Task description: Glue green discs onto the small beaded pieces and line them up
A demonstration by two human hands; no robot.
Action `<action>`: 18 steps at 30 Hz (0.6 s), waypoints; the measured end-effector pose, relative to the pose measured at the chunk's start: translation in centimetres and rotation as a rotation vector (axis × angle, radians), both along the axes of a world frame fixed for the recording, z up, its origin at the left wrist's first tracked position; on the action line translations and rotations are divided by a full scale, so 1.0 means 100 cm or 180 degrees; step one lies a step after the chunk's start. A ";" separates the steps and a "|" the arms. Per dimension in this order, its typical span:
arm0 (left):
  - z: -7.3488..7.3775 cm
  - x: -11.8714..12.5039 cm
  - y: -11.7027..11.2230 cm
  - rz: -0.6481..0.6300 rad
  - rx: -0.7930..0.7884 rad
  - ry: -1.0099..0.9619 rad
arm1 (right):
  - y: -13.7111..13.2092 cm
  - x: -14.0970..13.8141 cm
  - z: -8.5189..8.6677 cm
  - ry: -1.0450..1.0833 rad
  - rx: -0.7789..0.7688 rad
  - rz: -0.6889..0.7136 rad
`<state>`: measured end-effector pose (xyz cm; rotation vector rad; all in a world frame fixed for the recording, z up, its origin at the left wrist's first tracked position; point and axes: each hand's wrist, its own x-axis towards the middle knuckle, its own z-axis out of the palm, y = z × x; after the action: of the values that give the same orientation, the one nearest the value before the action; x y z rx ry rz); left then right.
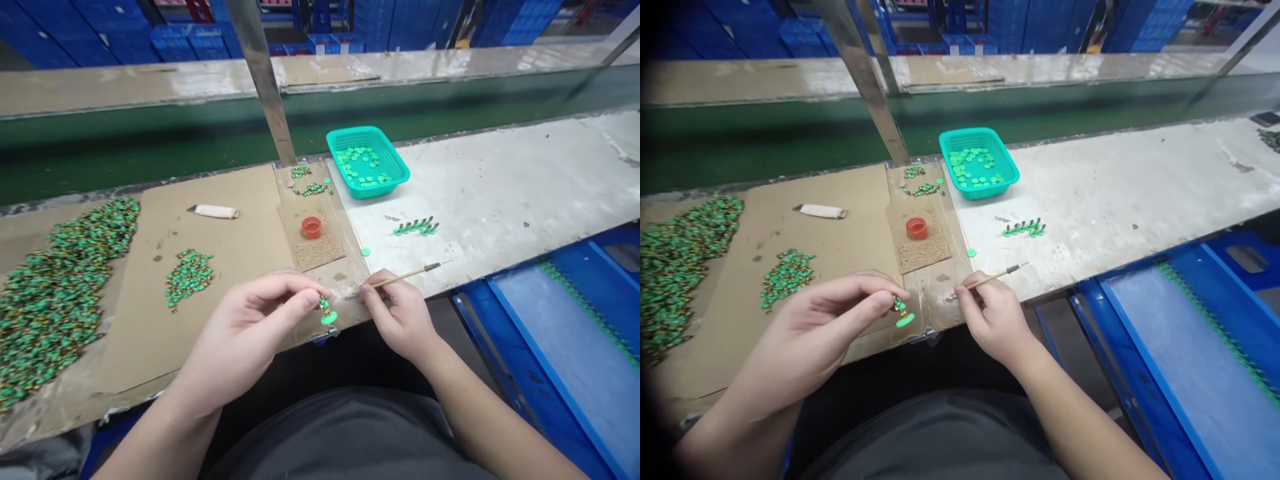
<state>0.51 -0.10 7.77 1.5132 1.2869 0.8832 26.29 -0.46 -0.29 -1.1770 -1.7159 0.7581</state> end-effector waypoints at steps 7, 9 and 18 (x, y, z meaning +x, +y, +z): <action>0.016 0.003 -0.005 -0.0034 -0.0082 -0.0249 | -0.004 0.003 0.004 0.0017 -0.0079 0.0119; 0.016 0.003 -0.003 -0.0056 -0.0130 -0.0251 | -0.008 0.006 0.004 0.0103 -0.0191 0.0131; -0.006 0.024 0.033 -0.0087 0.0409 0.0552 | -0.040 0.035 0.006 0.0427 -0.0426 -0.0008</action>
<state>2.92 3.17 7.20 1.7360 1.3511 0.8452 29.82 -4.47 0.35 -1.1902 -1.5726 0.9413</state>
